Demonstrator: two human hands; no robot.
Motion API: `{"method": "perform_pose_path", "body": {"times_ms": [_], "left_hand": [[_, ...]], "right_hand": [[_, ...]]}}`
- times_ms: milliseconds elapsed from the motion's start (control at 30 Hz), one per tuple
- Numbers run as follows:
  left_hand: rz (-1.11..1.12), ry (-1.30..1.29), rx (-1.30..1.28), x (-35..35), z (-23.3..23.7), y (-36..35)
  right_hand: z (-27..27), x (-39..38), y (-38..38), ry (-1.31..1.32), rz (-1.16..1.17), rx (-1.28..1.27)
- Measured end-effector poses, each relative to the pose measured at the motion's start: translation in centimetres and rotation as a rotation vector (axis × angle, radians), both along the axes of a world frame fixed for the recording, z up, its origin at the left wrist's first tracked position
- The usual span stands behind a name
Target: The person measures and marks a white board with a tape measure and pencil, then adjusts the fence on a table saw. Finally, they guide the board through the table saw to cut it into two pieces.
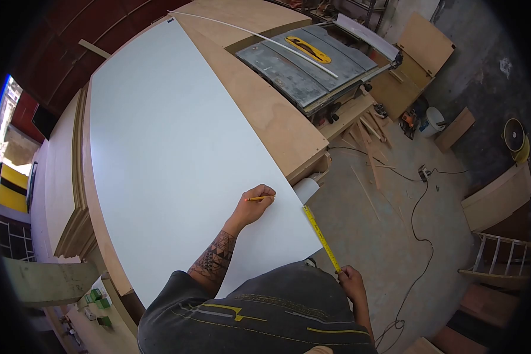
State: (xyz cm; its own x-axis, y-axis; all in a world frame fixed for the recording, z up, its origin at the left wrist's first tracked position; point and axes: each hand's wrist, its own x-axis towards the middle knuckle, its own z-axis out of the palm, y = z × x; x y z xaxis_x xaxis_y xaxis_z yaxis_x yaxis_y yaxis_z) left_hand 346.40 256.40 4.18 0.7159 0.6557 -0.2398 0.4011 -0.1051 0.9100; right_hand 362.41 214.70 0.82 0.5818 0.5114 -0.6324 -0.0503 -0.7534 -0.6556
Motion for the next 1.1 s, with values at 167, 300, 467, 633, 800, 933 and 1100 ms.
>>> {"method": "perform_pose_path", "body": {"times_ms": [167, 300, 467, 633, 800, 933, 1100], "left_hand": [[-0.052, -0.120, 0.101, 1.5, -0.7, -1.1], [-0.205, -0.060, 0.452, 4.6, 1.4, -3.2], [-0.486, -0.059, 0.654, 7.9, -1.4, -1.1], [-0.558, 0.054, 0.752, 9.1, -1.5, 3.1], [-0.370, 0.176, 0.913, 8.6, -2.3, 8.6], [-0.387, 0.195, 1.019, 8.3, -3.3, 9.0], [-0.362, 0.223, 1.015, 8.5, -3.8, 9.0]], "right_hand": [[0.4, 1.1, 3.1, -0.064, -0.024, 0.017], [2.1, 3.2, 9.8, -0.359, 0.134, 0.043], [3.3, 3.3, 14.4, -0.418, 0.164, 0.050], [4.0, 1.8, 15.3, -0.340, 0.109, 0.045], [0.6, 2.0, 10.2, -0.417, 0.148, 0.039], [-0.1, 1.4, 8.6, -0.339, 0.159, 0.083], [0.4, 0.7, 9.2, -0.329, 0.133, 0.072]]}}
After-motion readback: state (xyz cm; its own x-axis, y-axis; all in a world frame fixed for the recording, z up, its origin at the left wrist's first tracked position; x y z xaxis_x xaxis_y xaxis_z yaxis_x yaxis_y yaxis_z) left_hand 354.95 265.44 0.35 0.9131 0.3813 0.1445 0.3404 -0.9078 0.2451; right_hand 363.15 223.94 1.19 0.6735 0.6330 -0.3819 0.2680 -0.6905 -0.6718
